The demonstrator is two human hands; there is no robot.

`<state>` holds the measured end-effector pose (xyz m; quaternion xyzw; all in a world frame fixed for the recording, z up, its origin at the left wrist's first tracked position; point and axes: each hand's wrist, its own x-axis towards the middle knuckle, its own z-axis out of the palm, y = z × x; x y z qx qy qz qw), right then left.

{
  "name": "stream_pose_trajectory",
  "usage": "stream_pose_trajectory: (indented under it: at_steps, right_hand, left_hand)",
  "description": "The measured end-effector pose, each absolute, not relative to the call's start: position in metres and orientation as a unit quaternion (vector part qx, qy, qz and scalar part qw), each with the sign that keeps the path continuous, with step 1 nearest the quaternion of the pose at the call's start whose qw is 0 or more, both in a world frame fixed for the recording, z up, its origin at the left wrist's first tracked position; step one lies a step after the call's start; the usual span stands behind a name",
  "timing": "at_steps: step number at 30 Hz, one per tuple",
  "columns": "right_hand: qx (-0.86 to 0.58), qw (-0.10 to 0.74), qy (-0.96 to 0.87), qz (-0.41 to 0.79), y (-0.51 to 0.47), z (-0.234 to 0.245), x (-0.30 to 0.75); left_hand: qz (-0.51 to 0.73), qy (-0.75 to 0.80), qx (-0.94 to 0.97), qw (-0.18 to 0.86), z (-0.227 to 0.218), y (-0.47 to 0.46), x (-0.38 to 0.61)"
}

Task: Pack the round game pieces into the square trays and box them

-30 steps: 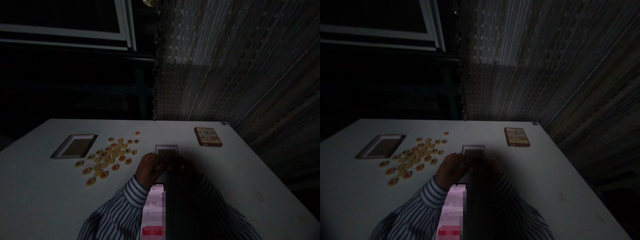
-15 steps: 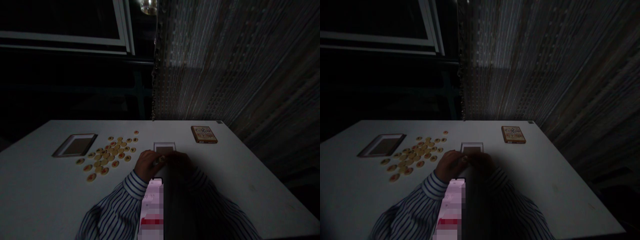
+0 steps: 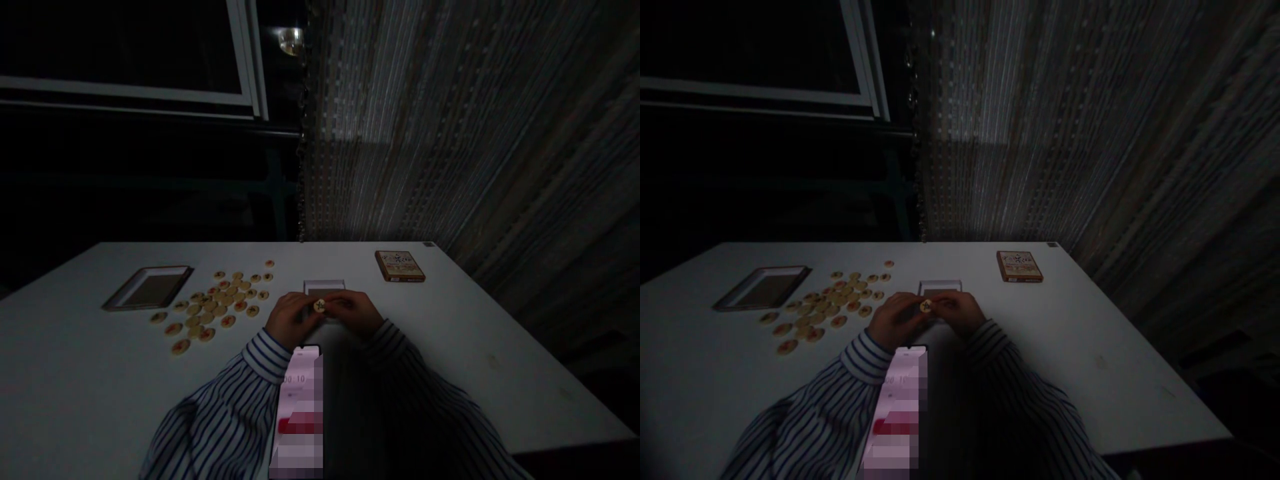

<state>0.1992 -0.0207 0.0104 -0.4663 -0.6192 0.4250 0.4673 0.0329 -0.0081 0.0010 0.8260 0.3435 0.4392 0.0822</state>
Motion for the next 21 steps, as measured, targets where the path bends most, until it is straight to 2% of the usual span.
stream_pose_trajectory:
  at_steps: [13, 21]
  right_hand:
    - [-0.456, 0.488, -0.583, 0.463, -0.0226, 0.0171, 0.1992]
    - [-0.461, 0.465, -0.619, 0.434, -0.0236, 0.0179, 0.2016]
  left_hand:
    - [0.47, 0.381, 0.711, 0.359, 0.0042, -0.0116, 0.0368]
    - [0.485, 0.4, 0.63, 0.455, 0.0051, -0.0115, 0.0396]
